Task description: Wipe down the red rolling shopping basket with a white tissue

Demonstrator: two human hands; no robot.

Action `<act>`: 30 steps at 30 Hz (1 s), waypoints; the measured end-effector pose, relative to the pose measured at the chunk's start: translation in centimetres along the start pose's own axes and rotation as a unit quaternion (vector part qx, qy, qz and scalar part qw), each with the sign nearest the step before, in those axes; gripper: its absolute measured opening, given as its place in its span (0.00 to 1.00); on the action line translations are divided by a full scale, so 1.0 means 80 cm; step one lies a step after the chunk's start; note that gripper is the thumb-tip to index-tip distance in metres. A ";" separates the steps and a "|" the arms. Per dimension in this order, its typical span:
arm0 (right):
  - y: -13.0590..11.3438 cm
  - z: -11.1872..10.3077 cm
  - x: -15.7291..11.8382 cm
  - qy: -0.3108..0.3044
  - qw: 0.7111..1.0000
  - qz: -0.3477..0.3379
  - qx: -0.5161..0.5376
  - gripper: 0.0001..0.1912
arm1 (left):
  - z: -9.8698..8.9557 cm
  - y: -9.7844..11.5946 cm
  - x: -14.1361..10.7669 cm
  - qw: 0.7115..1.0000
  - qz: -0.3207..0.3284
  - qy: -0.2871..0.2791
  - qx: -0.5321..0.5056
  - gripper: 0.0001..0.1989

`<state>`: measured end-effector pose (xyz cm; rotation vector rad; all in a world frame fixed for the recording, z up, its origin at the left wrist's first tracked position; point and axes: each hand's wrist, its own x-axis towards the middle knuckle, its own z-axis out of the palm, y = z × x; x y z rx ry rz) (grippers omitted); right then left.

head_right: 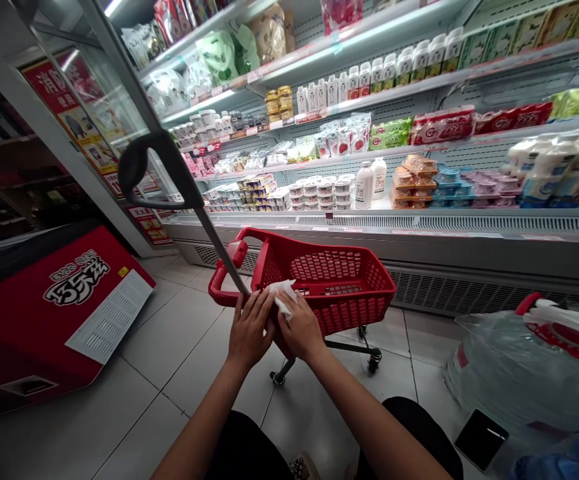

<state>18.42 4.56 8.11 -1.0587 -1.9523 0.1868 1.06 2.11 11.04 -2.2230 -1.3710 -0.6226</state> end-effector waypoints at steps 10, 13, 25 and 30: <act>0.029 -0.025 -0.017 0.006 0.999 0.044 -0.006 0.27 | 0.001 -0.004 -0.006 1.000 -0.001 0.015 -0.004 0.37; 0.002 -0.007 0.006 -0.023 0.999 -0.015 0.028 0.28 | -0.003 -0.003 -0.004 0.999 0.000 0.023 -0.032 0.35; 0.007 0.007 0.016 -0.032 0.998 -0.061 0.011 0.32 | -0.010 -0.031 0.006 1.000 0.017 0.003 -0.001 0.40; 0.064 -0.024 -0.029 -0.010 0.999 -0.024 -0.025 0.31 | 0.004 -0.020 0.003 0.998 -0.007 -0.025 0.049 0.38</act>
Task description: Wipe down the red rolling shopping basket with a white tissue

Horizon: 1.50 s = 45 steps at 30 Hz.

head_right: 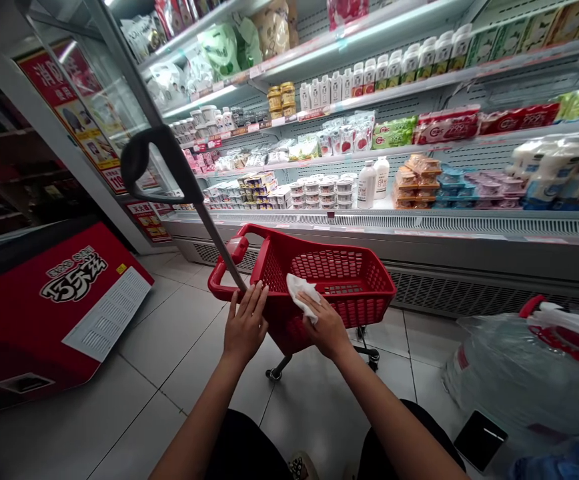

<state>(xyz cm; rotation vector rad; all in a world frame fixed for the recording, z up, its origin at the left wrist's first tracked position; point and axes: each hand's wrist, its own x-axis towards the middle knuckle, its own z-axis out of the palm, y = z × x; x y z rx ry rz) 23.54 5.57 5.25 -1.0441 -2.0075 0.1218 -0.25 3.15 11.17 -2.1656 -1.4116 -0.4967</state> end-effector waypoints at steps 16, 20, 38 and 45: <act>-0.032 0.026 0.047 -0.041 0.999 -0.008 -0.001 0.31 | 0.016 0.023 0.004 1.000 -0.011 0.008 -0.012 0.42; -0.002 0.013 0.021 -0.037 0.998 0.001 -0.047 0.32 | 0.010 0.025 0.001 0.999 -0.043 -0.004 -0.007 0.42; -0.025 0.035 0.016 -0.066 0.993 -0.008 -0.097 0.33 | 0.024 0.031 0.000 0.997 -0.064 -0.008 -0.039 0.36; -0.026 0.044 0.027 -0.077 0.992 -0.013 -0.099 0.36 | 0.036 0.011 -0.005 0.998 -0.050 -0.007 -0.027 0.41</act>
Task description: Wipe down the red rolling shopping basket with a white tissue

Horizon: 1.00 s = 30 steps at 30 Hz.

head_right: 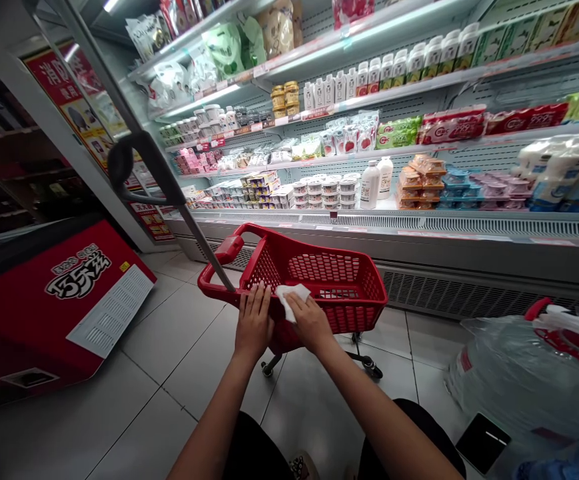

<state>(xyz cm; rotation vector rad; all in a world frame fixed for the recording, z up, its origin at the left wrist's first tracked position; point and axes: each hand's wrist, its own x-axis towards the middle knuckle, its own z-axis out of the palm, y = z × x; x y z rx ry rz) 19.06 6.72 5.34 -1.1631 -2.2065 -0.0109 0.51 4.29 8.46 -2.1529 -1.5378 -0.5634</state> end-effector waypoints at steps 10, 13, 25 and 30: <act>0.076 -0.030 -0.070 0.012 0.994 0.070 -0.084 0.30 | 0.001 0.019 0.011 0.996 -0.071 0.016 -0.042 0.45; 0.044 -0.019 -0.045 0.010 0.997 0.055 -0.055 0.34 | 0.009 0.029 0.011 0.996 -0.071 0.014 -0.054 0.43; 0.016 -0.020 -0.046 -0.016 0.997 0.035 0.064 0.54 | 0.012 0.023 0.005 0.998 -0.046 0.008 -0.049 0.44; 0.017 -0.014 -0.024 -0.003 0.989 0.035 0.140 0.55 | 0.013 0.023 0.004 0.997 -0.046 0.002 -0.057 0.46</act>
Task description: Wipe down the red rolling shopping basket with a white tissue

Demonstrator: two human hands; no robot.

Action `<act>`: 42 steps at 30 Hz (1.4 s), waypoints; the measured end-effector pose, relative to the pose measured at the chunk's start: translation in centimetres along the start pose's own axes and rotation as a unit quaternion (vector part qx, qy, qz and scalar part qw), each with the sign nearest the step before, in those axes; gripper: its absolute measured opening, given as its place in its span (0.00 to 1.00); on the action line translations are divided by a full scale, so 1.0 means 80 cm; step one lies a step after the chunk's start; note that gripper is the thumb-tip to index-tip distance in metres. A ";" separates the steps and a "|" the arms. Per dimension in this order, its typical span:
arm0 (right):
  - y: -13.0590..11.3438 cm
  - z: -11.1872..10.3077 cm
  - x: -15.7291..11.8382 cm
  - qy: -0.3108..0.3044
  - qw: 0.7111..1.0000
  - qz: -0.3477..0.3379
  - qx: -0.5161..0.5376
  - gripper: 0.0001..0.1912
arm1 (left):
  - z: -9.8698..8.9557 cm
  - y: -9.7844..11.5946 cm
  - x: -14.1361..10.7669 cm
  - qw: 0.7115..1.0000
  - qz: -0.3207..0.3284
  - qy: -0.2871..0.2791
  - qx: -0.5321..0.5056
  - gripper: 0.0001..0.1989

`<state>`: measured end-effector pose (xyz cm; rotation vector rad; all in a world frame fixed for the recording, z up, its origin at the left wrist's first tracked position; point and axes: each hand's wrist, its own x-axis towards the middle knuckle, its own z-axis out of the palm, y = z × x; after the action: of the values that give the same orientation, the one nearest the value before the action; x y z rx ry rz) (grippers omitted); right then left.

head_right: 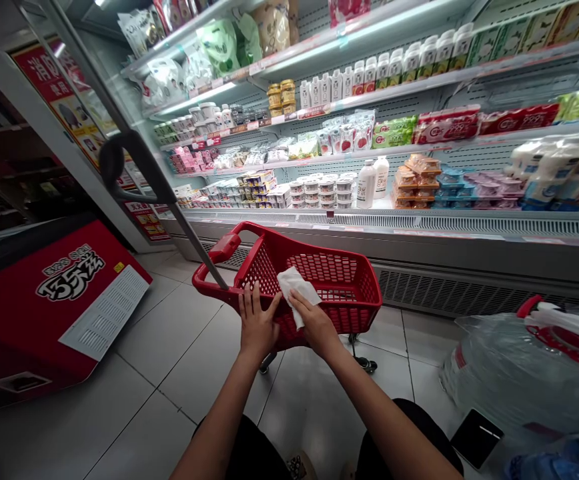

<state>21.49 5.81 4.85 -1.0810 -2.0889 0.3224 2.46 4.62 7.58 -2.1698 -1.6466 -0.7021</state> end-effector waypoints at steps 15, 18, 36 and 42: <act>0.036 -0.037 -0.041 -0.013 0.981 0.069 -0.182 0.40 | 0.001 0.020 0.018 0.998 -0.046 -0.051 -0.004 0.33; 0.016 -0.018 -0.007 -0.036 0.988 0.049 -0.144 0.39 | 0.025 0.048 0.016 0.997 -0.026 -0.070 -0.021 0.37; 0.113 -0.097 -0.114 0.056 0.966 0.118 -0.221 0.27 | 0.033 0.033 -0.005 0.998 0.013 -0.036 -0.040 0.42; 0.097 -0.078 -0.102 0.030 0.968 0.125 -0.214 0.33 | 0.035 0.031 -0.006 0.999 0.010 -0.026 -0.041 0.38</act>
<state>33.55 3.48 0.94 -1.5934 -2.0174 -0.0501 5.23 5.01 5.10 -2.2755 -1.6462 -0.7258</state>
